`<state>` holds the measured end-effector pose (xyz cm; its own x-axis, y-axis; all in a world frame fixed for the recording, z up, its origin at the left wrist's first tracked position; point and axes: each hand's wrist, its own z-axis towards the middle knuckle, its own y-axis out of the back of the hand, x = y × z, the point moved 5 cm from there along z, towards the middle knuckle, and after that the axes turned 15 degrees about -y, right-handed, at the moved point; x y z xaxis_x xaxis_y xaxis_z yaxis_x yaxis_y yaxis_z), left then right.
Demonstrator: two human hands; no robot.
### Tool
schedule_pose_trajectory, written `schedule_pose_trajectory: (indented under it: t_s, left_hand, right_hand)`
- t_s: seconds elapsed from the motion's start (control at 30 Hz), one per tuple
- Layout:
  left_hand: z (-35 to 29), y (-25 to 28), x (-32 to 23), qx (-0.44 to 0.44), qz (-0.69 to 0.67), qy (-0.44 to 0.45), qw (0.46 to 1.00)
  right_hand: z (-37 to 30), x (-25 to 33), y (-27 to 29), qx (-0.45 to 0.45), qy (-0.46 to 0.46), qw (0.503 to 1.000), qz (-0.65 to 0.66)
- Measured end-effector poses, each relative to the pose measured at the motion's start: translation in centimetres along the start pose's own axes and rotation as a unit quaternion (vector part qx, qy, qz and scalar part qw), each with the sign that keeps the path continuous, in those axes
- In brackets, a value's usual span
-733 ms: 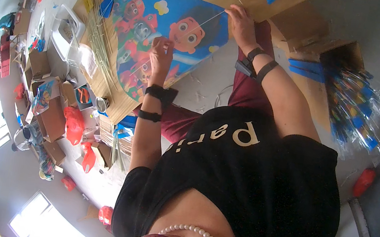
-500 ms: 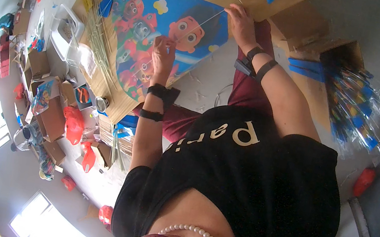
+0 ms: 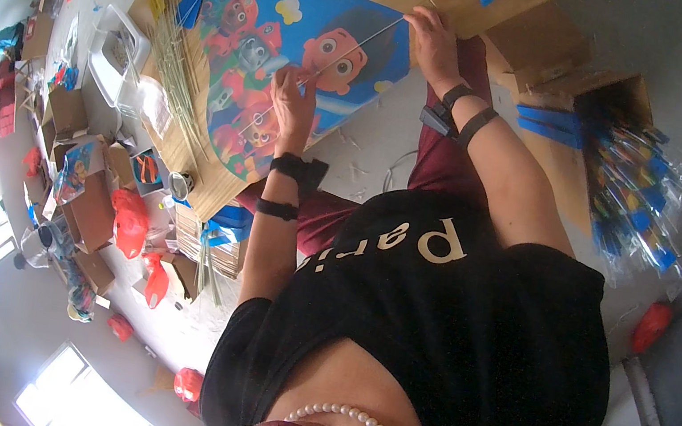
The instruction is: Assemble a kite by attaching support sticks and securing them with tape and string.
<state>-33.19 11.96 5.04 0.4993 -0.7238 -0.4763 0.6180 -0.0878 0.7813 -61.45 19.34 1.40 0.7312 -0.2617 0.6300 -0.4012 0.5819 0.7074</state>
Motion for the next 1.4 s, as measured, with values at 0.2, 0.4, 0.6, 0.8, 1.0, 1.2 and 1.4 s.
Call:
schedule_pose_trajectory:
  t_s: [0.2,0.4,0.6,0.8,1.0,1.2,1.4]
  left_hand:
    - [-3.2,1.5,-0.3,-0.035,0.087,0.053,0.994]
    - [-7.7,3.7,-0.1,-0.045,0.117,0.112,0.986]
    - [-12.3,6.3,3.0,-0.056,0.181,0.165,0.968]
    - [-13.0,6.5,3.7,-0.023,0.193,0.173,0.966]
    - [-12.8,6.5,3.8,-0.026,0.195,0.166,0.966]
    - [-12.8,6.9,3.7,-0.022,0.181,0.169,0.969]
    - [-13.3,7.6,3.7,-0.084,0.181,0.179,0.963]
  right_hand:
    - [0.0,0.4,-0.3,0.023,-0.02,0.998,0.054]
    - [-0.2,0.5,0.3,0.016,0.001,1.0,0.017]
    - [0.0,0.6,0.0,0.004,0.006,0.999,0.038]
    - [0.1,0.8,0.0,0.003,0.016,1.0,0.015]
    - [0.1,1.1,0.2,-0.006,0.031,0.999,0.002]
    - [0.2,1.2,0.2,-0.005,0.026,1.0,-0.011]
    - [0.2,1.3,0.3,0.0,0.022,1.0,-0.009]
